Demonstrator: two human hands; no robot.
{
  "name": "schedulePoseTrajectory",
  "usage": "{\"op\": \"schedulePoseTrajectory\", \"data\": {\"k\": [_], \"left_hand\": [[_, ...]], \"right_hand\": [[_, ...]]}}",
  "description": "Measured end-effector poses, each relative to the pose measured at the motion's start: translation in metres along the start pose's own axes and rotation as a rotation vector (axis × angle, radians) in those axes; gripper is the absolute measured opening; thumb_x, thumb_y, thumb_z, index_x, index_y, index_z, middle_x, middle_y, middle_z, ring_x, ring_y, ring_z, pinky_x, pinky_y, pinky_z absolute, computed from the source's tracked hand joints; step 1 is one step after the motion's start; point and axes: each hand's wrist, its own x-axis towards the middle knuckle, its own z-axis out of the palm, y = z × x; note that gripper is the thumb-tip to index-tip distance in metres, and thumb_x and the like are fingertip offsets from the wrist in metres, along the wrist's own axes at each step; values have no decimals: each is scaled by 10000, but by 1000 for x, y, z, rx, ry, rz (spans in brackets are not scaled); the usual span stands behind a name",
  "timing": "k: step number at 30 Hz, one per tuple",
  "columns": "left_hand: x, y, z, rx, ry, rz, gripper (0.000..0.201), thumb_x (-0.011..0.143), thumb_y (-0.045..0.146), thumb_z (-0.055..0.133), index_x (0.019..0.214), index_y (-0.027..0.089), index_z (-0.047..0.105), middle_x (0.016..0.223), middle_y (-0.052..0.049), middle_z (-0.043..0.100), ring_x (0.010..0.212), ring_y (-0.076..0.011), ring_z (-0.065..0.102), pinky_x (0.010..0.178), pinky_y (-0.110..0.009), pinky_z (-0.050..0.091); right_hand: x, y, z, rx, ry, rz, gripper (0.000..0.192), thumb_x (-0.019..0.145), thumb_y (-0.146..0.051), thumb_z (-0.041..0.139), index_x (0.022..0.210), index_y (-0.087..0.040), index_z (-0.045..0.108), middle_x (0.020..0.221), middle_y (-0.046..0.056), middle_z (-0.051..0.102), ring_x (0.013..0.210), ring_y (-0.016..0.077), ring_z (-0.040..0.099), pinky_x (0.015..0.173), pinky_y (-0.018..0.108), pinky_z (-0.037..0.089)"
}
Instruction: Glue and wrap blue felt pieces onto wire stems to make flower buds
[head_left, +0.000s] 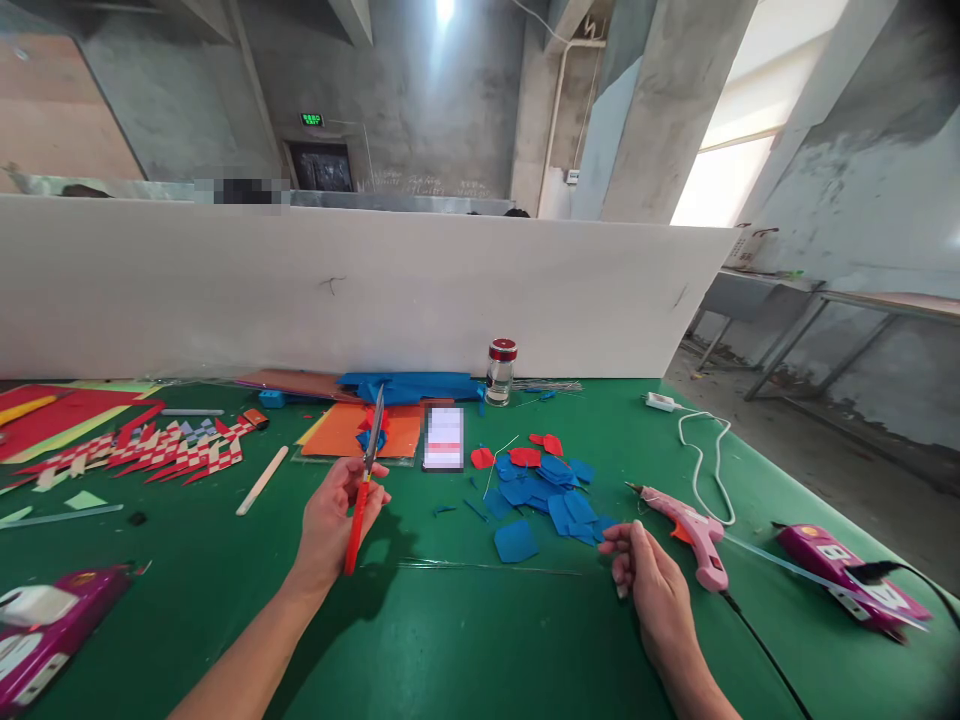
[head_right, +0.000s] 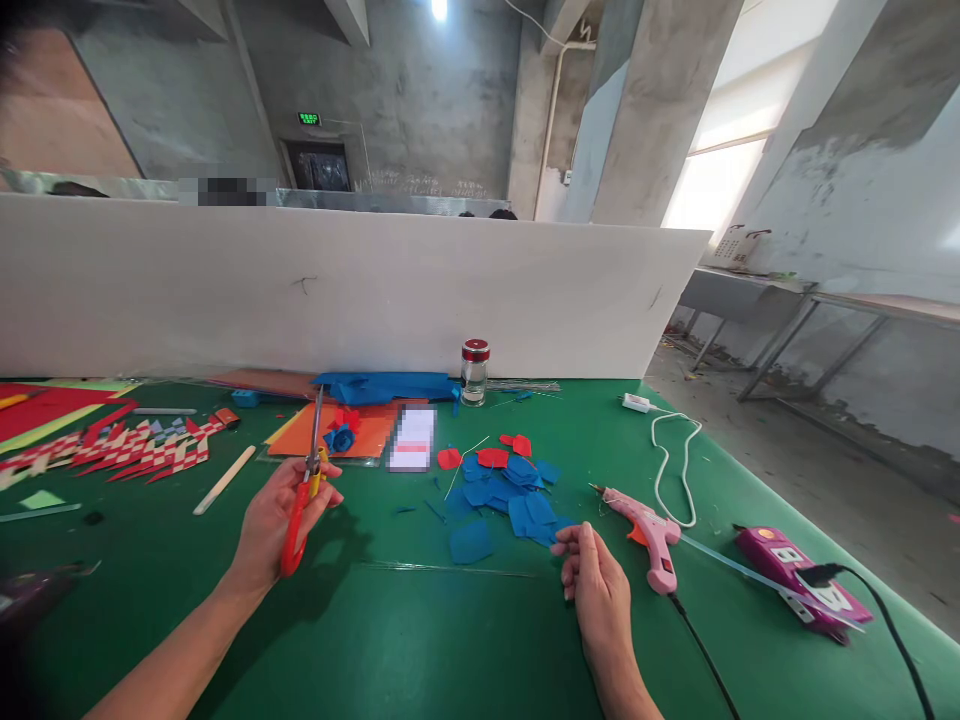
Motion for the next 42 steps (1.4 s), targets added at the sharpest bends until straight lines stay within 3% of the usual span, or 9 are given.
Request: {"op": "schedulePoseTrajectory", "data": {"k": [42], "left_hand": [[-3, 3, 0, -36, -1, 19, 302, 750, 379, 707, 966, 243, 544, 1013, -31, 640, 707, -168, 653, 730, -349, 572]], "right_hand": [[-2, -4, 0, 37, 12, -5, 604, 801, -736, 512, 846, -151, 658, 730, 58, 654, 500, 124, 473, 411, 243, 386]]}}
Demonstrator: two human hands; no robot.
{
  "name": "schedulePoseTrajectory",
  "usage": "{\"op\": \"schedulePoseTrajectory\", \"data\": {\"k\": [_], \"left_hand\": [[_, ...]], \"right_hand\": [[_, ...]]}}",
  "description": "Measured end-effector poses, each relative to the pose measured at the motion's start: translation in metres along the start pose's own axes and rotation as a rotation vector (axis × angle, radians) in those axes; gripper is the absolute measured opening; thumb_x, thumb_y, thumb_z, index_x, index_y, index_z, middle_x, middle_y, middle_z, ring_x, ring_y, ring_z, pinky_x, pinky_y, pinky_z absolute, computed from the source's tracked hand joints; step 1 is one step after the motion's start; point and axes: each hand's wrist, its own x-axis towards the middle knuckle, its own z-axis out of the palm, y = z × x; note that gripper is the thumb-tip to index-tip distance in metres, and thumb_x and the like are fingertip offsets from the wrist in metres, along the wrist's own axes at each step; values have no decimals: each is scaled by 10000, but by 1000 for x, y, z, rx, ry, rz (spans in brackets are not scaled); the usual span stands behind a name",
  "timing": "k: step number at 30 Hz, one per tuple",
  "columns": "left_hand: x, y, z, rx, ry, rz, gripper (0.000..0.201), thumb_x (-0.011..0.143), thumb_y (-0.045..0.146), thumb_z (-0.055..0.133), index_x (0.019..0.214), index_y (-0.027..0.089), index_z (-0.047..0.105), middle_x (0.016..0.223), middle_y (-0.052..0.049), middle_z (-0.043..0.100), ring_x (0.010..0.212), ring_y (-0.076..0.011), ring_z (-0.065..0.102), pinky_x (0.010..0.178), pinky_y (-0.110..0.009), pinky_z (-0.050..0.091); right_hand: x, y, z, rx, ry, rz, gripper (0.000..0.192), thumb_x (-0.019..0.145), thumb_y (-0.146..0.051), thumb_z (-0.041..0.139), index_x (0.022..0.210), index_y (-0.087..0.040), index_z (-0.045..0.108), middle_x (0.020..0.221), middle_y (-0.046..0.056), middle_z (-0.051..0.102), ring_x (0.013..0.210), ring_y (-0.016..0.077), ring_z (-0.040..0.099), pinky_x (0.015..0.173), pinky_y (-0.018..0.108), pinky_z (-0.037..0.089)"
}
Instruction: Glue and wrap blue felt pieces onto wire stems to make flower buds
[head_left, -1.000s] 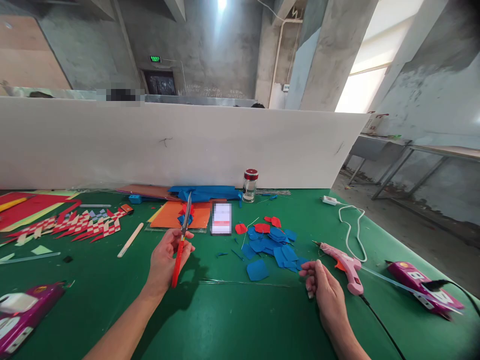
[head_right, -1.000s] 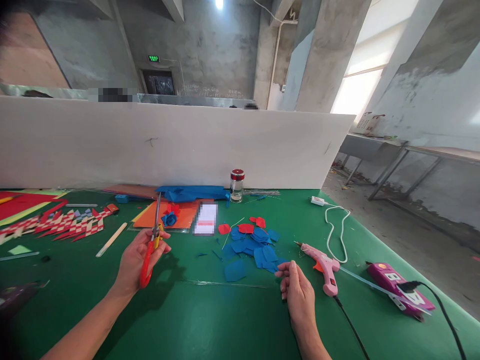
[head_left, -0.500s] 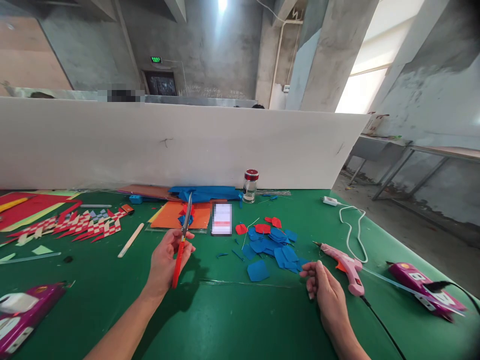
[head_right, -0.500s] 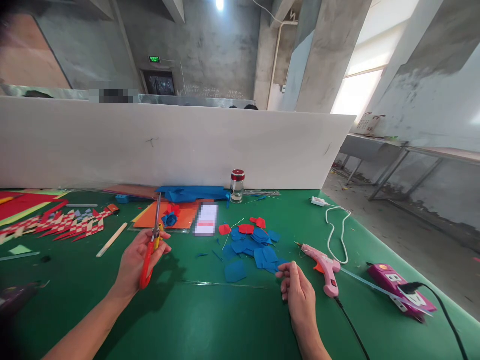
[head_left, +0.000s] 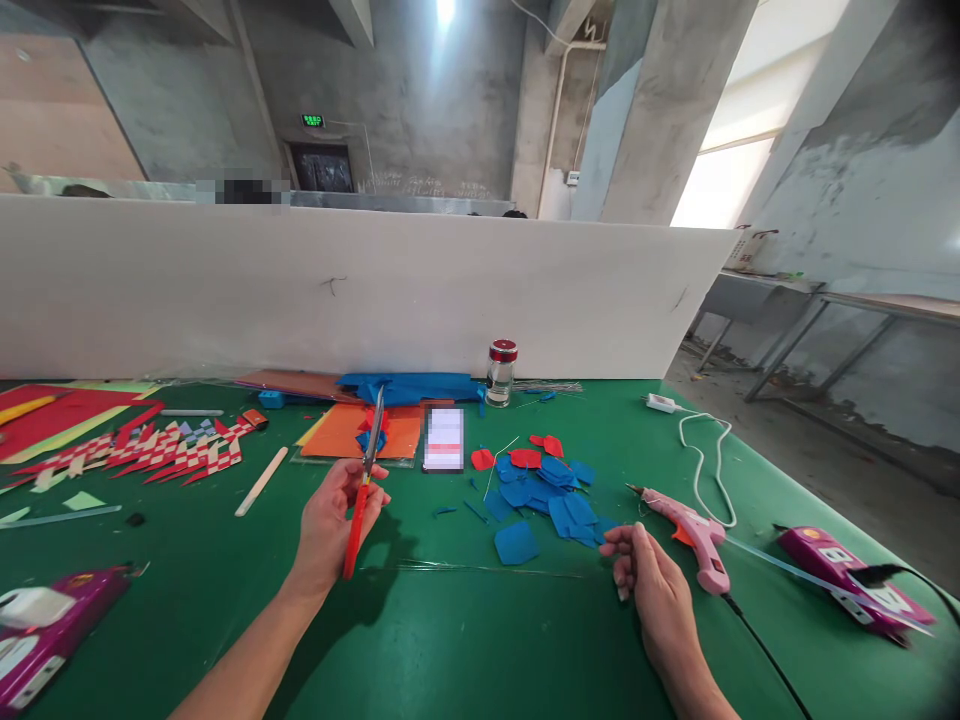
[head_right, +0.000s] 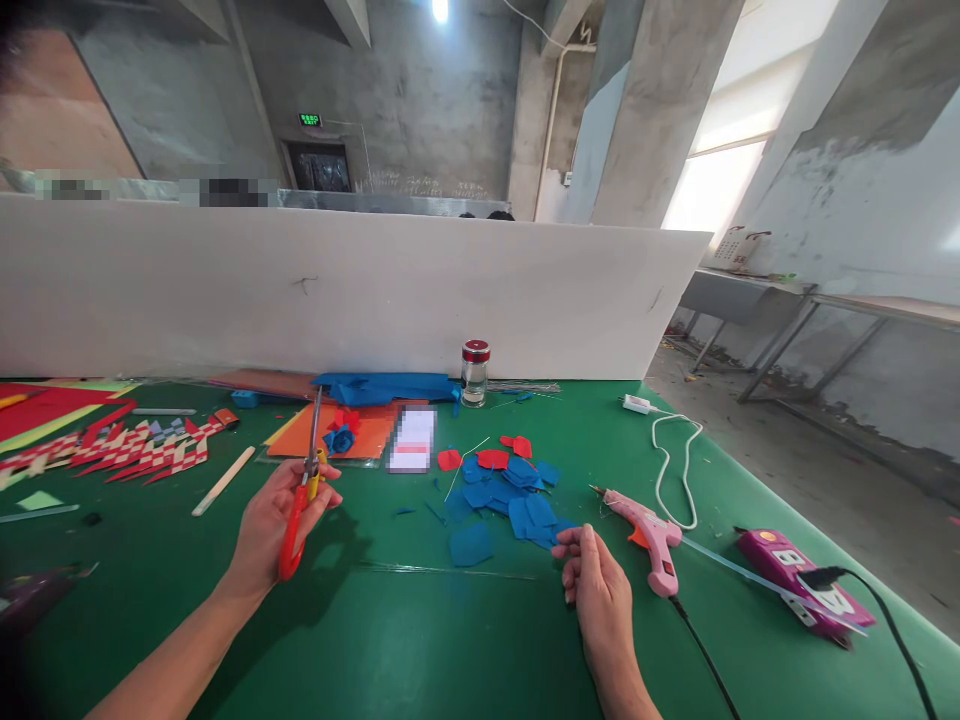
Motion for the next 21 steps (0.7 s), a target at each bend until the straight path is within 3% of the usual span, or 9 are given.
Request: {"op": "schedulePoseTrajectory", "data": {"k": [21], "left_hand": [[1, -4, -1, 7, -6, 6, 302, 755, 386, 698, 975, 243, 547, 1000, -33, 650, 714, -178, 665, 735, -356, 580]], "right_hand": [[1, 1, -1, -14, -6, 5, 602, 816, -732, 499, 858, -152, 654, 736, 49, 635, 526, 123, 469, 418, 236, 394]]}}
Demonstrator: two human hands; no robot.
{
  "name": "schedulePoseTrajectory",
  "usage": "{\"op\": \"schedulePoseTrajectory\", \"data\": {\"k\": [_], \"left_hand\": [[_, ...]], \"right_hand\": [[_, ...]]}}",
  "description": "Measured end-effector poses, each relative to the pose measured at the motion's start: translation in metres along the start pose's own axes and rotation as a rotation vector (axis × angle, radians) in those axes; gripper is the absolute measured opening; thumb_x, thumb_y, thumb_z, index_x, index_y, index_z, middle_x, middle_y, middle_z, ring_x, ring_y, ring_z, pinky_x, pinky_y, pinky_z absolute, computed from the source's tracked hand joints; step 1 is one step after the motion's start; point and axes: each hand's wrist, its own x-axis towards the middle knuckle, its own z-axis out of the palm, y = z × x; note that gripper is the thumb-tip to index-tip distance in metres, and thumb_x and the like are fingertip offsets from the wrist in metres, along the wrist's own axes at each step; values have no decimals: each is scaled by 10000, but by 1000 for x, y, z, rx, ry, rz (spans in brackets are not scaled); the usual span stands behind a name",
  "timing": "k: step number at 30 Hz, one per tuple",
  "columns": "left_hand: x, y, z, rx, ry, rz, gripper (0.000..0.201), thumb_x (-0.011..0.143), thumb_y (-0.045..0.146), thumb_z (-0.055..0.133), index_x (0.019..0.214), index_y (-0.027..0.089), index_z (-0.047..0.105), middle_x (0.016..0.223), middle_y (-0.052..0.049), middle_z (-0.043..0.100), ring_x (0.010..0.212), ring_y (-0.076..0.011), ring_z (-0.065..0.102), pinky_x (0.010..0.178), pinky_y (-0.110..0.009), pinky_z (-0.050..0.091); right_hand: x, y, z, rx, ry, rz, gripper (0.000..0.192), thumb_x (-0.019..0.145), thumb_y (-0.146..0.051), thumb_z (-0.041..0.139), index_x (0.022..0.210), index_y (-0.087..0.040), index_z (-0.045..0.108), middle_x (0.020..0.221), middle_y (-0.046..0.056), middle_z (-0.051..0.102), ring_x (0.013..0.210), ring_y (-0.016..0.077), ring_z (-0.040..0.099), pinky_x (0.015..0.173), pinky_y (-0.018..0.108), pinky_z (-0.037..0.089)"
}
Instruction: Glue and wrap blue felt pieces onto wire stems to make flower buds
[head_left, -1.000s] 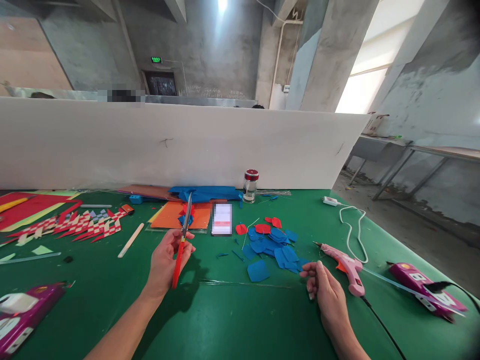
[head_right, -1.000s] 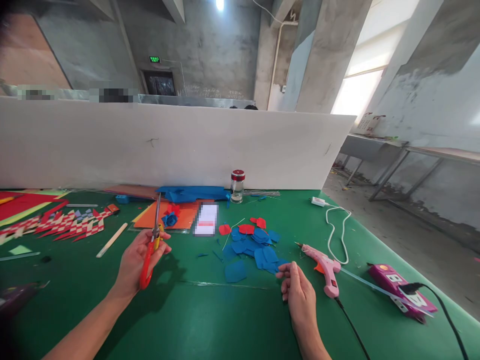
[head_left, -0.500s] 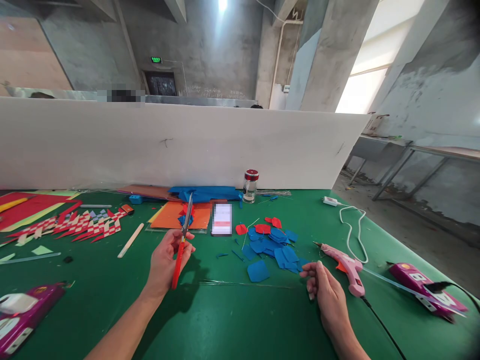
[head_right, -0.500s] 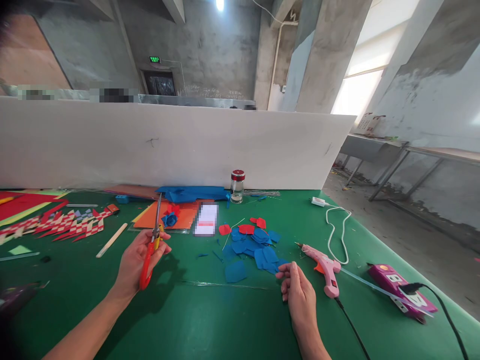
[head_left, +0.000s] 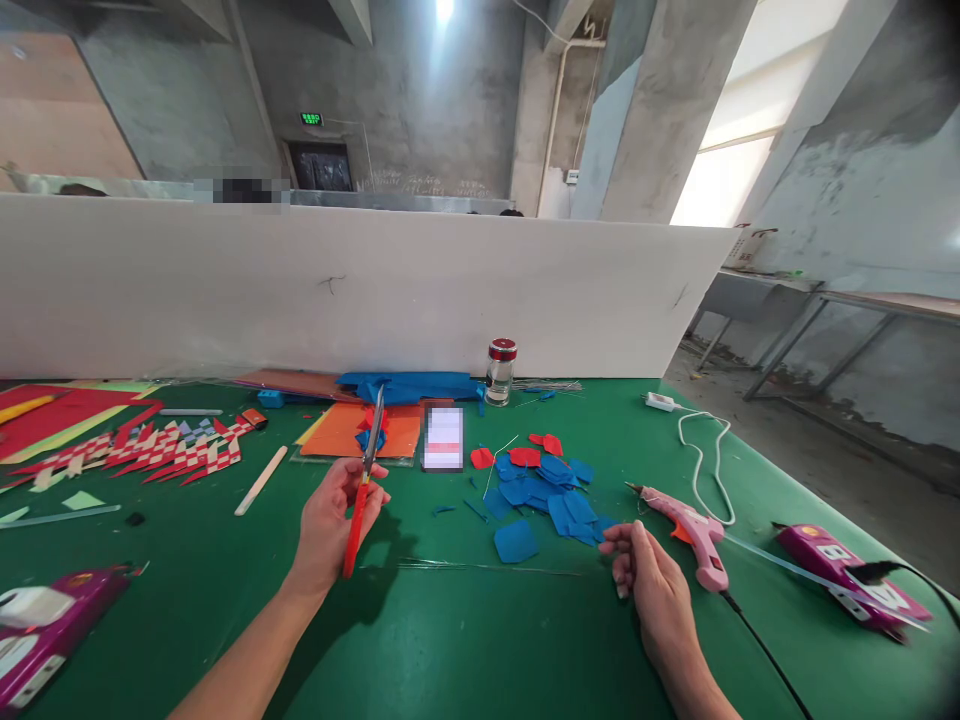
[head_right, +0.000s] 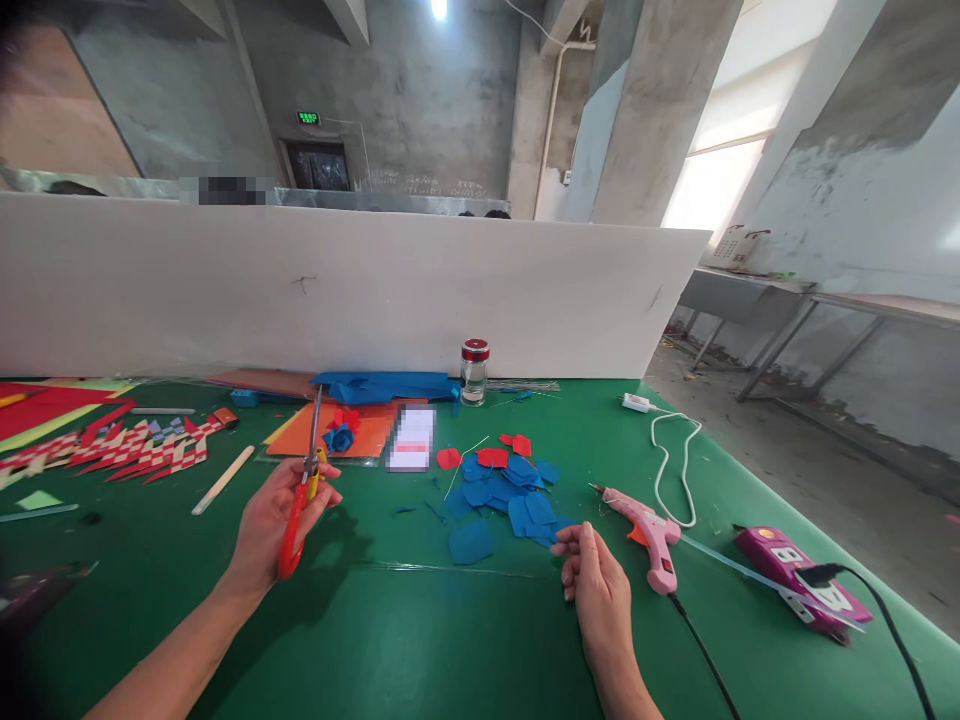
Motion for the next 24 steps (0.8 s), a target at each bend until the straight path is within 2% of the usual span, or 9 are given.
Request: {"op": "schedulePoseTrajectory", "data": {"k": [14, 24], "left_hand": [[-1, 4, 1, -10, 1, -1, 288, 753, 361, 704, 959, 235, 548, 984, -21, 641, 693, -160, 662, 728, -335, 573], [0, -4, 0, -18, -19, -8, 286, 766, 358, 703, 974, 240, 545, 1003, -20, 637, 718, -165, 665, 750, -341, 571]], "right_hand": [[0, 0, 0, 11, 3, 17, 611, 810, -740, 501, 867, -150, 648, 792, 60, 649, 529, 114, 466, 414, 232, 392], [0, -1, 1, -13, -3, -1, 603, 823, -726, 489, 883, -145, 641, 794, 53, 643, 525, 109, 466, 418, 226, 393]]}}
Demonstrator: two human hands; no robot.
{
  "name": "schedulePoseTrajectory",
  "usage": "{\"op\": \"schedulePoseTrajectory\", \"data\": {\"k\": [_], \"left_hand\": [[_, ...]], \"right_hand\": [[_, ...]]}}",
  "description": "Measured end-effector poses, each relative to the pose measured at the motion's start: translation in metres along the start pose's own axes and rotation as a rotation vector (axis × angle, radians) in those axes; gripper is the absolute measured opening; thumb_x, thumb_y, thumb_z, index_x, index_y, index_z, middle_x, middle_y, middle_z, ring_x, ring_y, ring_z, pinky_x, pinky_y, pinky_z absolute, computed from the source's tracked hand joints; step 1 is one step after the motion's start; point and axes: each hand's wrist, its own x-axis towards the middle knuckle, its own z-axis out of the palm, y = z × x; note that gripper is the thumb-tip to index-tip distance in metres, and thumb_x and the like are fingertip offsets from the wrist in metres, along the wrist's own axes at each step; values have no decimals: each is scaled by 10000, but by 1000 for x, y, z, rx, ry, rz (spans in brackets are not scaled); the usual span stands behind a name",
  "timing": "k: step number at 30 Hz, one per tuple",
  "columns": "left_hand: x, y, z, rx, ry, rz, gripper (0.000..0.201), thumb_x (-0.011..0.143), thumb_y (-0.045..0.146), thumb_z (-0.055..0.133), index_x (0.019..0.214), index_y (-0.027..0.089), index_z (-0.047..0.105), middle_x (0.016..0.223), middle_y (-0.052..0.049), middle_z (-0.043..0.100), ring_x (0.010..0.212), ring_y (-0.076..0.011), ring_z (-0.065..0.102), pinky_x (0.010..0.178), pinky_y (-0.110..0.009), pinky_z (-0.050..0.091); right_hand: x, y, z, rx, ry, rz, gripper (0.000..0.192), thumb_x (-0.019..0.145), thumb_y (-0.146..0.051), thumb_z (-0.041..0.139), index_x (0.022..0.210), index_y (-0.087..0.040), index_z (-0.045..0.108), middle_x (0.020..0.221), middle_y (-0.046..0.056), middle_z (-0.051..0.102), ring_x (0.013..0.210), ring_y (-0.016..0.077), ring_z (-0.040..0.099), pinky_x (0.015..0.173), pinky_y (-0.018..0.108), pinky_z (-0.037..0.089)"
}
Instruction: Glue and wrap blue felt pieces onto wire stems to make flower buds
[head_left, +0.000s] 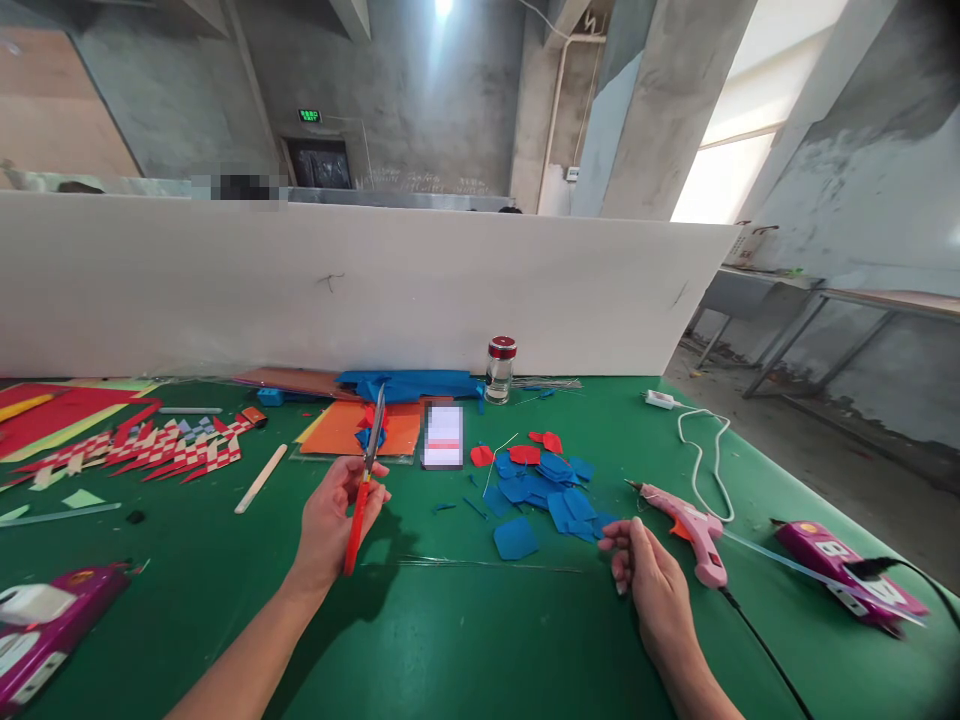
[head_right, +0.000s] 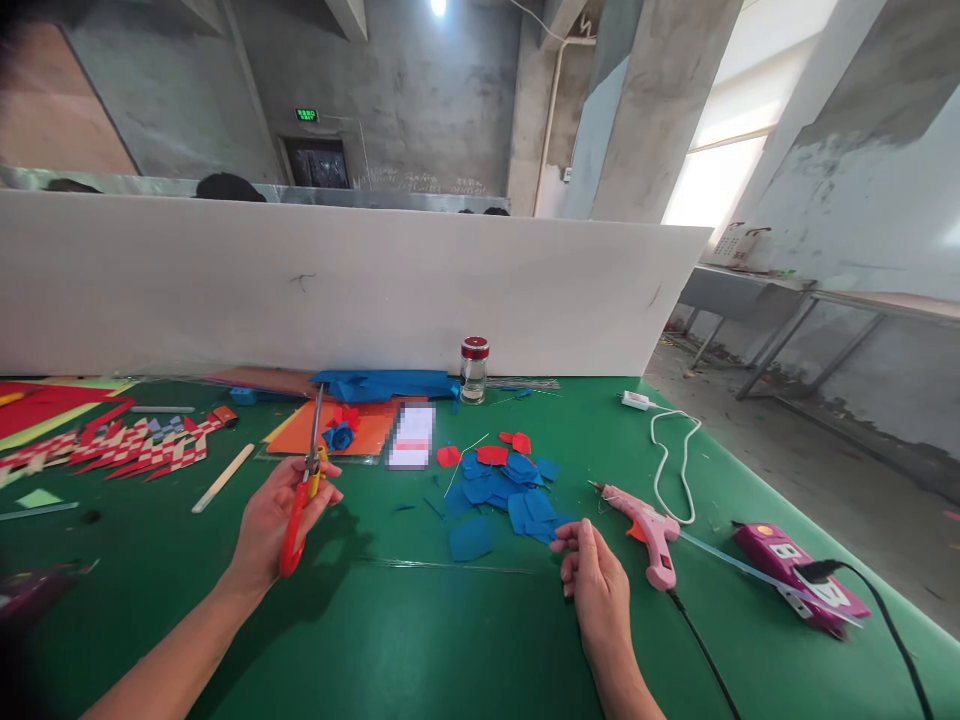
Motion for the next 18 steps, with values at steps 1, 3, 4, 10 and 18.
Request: {"op": "schedulePoseTrajectory", "data": {"k": [1, 3, 4, 10, 18], "left_hand": [[0, 0, 0, -1, 1, 4, 287, 764, 355, 705, 973, 241, 545, 1004, -18, 639, 718, -162, 666, 748, -336, 571], [0, 0, 1, 12, 4, 13, 284, 759, 353, 707, 964, 240, 547, 979, -12, 647, 702, -156, 666, 722, -319, 568], [1, 1, 1, 25, 9, 12, 285, 755, 356, 708, 959, 239, 548, 949, -8, 655, 685, -154, 663, 702, -310, 566], [3, 5, 3, 95, 69, -35, 376, 682, 405, 733, 948, 215, 547, 789, 2, 670, 627, -156, 647, 603, -277, 545], [4, 5, -1, 80, 105, -20, 395, 660, 414, 741, 937, 207, 550, 797, 3, 655, 651, -149, 631, 635, -270, 528]], "right_hand": [[0, 0, 0, -2, 0, -2, 602, 824, -725, 486, 887, -146, 639, 794, 52, 643, 522, 109, 466, 417, 227, 394], [-1, 0, 0, -7, 1, -4, 596, 829, -719, 482, 899, -148, 635, 784, 49, 642, 514, 110, 466, 417, 231, 395], [-1, 0, 0, -13, -1, -9, 587, 830, -713, 487, 908, -150, 634, 776, 46, 641, 509, 110, 464, 419, 232, 394], [-1, -1, 0, -169, -29, -91, 522, 787, -681, 569, 912, -178, 627, 740, 9, 638, 476, 111, 449, 436, 242, 378], [-31, -31, 41, -703, -448, -608, 273, 977, -348, 458, 991, -214, 696, 913, 48, 703, 797, 193, 623, 701, 279, 447]]}}
